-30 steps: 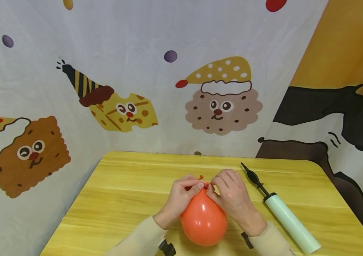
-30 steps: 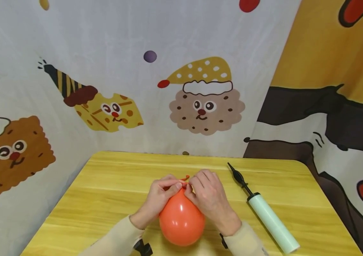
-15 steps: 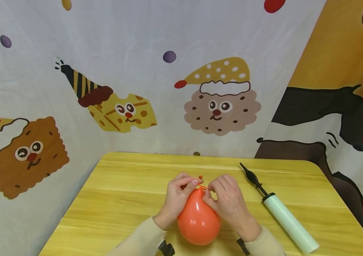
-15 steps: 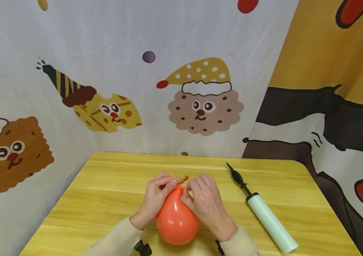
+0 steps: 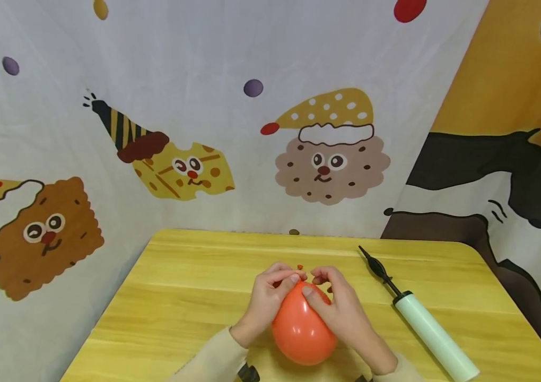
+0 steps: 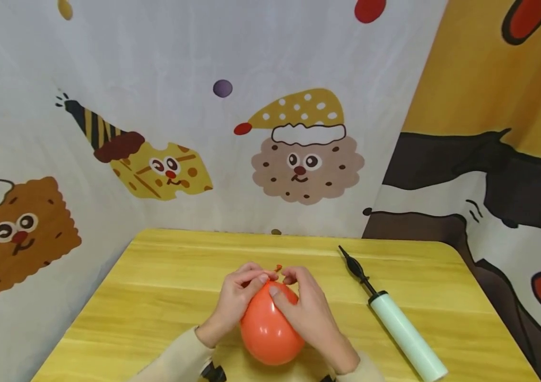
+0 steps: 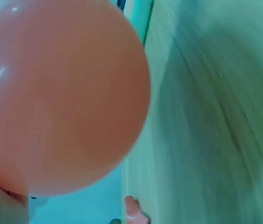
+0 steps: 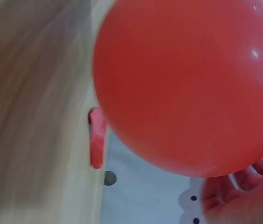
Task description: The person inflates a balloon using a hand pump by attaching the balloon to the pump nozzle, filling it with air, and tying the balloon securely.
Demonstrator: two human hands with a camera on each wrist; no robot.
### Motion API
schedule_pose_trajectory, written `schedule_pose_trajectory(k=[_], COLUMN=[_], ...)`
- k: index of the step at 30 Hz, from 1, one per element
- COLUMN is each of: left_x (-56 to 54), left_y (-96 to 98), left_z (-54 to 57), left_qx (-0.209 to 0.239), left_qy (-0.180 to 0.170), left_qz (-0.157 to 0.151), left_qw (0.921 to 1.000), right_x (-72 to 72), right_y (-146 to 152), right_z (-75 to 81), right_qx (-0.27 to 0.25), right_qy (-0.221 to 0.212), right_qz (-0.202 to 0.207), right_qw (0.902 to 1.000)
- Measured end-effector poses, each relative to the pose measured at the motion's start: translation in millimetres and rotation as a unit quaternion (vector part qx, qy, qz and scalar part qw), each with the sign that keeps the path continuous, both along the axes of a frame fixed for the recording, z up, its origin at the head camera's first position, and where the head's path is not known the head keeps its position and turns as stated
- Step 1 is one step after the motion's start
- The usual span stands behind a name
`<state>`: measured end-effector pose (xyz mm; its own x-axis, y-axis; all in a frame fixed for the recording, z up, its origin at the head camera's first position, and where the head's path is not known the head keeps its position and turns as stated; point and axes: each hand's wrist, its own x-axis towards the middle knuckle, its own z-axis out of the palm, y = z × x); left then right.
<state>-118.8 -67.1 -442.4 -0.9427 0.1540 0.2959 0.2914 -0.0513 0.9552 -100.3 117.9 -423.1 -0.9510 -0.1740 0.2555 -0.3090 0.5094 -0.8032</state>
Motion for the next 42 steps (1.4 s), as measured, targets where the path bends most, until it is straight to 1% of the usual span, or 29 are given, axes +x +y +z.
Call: schedule_pose_trajectory(k=[2,4,7,9,11,13,14,16,19,21,23,25,29,33,37,40,42], left_x=[-1.6,-2.6,-3.9,-4.0,-4.0,-3.5,-3.0,-2.8,-2.6,-1.4,0.6,3.1,5.9,7.1,8.5,9.5,9.5], left_y=[-0.5,-1.3,-1.8,-1.5,-1.1,-0.8,-0.9,-2.6,-9.7,-16.4,-22.2,-26.1,-28.8,-28.8,-26.5,-24.3,-23.4], left_z=[-2.9,-5.0,-6.6,-6.6,-6.7,-7.0,-7.3,-8.9,-11.9,-14.0,-15.3,-16.7,-18.3,-22.0,-24.8,-24.9,-24.6], left_qx=[0.034,0.064,0.105,0.126,0.134,0.130,0.124,0.097,0.046,0.011,-0.011,-0.030,-0.058,-0.059,-0.043,-0.031,-0.026], left_qy=[-0.020,-0.037,-0.074,-0.104,-0.132,-0.148,-0.152,-0.144,-0.111,-0.090,-0.076,-0.069,-0.068,-0.086,-0.098,-0.108,-0.113], left_qz=[-0.002,0.001,0.000,-0.004,-0.010,-0.021,-0.026,-0.034,-0.038,-0.041,-0.048,-0.060,-0.083,-0.086,-0.095,-0.100,-0.096], left_qw=[0.9992,0.9973,0.9917,0.9866,0.9821,0.9801,0.9804,0.9843,0.9920,0.9950,0.9959,0.9954,0.9925,0.9908,0.9897,0.9885,0.9887], right_x=[2.6,5.0,7.0,7.3,6.9,6.6,6.4,5.5,1.6,-1.5,-4.7,-7.2,-10.7,-11.8,-12.1,-12.9,-13.1], right_y=[3,6,11,13,15,16,16,16,17,17,17,17,15,12,7,5,4], right_z=[-1.7,-3.1,-5.6,-7.3,-9.2,-11.6,-12.8,-15.0,-17.1,-18.2,-18.8,-19.9,-21.6,-22.8,-23.9,-24.5,-24.9], right_qx=[-0.004,-0.003,0.001,-0.004,-0.006,-0.005,-0.005,-0.006,-0.017,-0.032,-0.052,-0.071,-0.095,-0.118,-0.136,-0.142,-0.141], right_qy=[-0.044,-0.074,-0.107,-0.121,-0.126,-0.126,-0.126,-0.128,-0.135,-0.140,-0.144,-0.148,-0.146,-0.146,-0.142,-0.142,-0.144], right_qz=[0.011,0.030,0.061,0.073,0.077,0.077,0.076,0.072,0.064,0.058,0.051,0.042,0.025,0.016,0.009,0.007,0.010], right_qw=[0.9990,0.9968,0.9924,0.9900,0.9890,0.9891,0.9891,0.9891,0.9887,0.9880,0.9869,0.9855,0.9845,0.9821,0.9804,0.9796,0.9795])
